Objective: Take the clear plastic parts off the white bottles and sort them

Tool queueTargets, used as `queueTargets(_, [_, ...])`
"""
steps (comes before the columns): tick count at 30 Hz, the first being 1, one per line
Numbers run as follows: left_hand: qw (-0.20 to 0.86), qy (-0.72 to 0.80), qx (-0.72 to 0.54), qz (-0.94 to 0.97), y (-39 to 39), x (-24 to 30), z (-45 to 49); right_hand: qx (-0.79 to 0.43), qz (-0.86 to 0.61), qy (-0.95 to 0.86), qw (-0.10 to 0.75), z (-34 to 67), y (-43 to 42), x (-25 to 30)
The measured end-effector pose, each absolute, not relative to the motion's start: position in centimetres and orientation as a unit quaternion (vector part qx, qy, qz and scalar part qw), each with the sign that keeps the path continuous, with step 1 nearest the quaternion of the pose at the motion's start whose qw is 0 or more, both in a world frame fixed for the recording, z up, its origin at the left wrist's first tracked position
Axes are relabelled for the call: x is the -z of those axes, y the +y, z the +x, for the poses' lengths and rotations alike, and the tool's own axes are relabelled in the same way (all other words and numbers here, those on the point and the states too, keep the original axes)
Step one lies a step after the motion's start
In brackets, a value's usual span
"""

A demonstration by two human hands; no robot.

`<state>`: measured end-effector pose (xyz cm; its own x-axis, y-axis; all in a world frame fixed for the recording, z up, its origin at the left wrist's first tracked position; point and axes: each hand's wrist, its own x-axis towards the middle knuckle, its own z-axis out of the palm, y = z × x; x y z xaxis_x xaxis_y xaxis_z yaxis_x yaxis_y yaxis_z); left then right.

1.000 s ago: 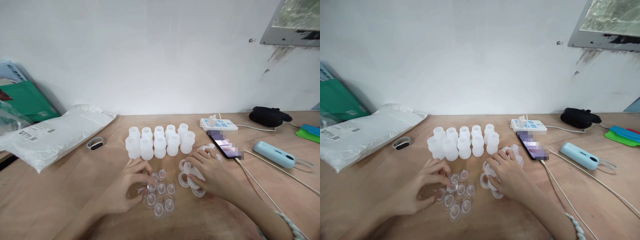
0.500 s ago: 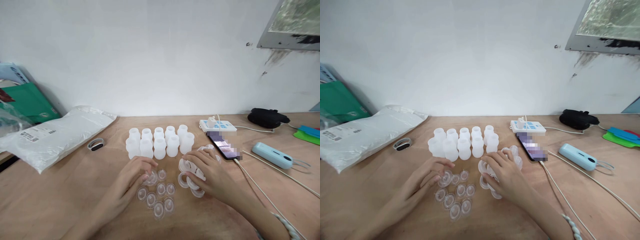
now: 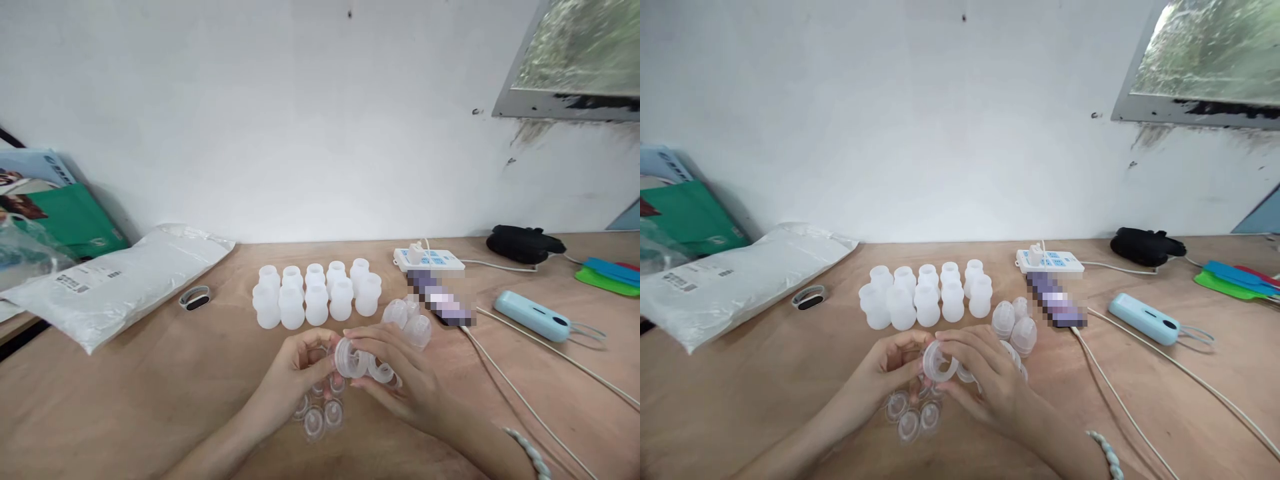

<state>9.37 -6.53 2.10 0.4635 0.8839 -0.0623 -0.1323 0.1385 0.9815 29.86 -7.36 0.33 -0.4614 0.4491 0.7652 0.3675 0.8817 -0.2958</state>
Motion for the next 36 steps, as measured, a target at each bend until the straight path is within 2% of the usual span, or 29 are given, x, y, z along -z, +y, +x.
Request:
queueTargets(13, [0.67,0.353,-0.439,0.484,-7.3,-0.9,9.6,-0.141,-0.279,-0.815,0.487,29.1,-6.8,0.3])
queueTargets(25, [0.669,0.292,-0.465,0.5,-8.8,1.1,10.8,-0.154,-0.307,-0.802,0.488,28.4,-8.5,0.3])
queueTargets(36, [0.596,0.356,-0.425,0.581,-9.2,-0.5,10.1,-0.167,-0.298,-0.806,0.484,29.1,-8.4,0.2])
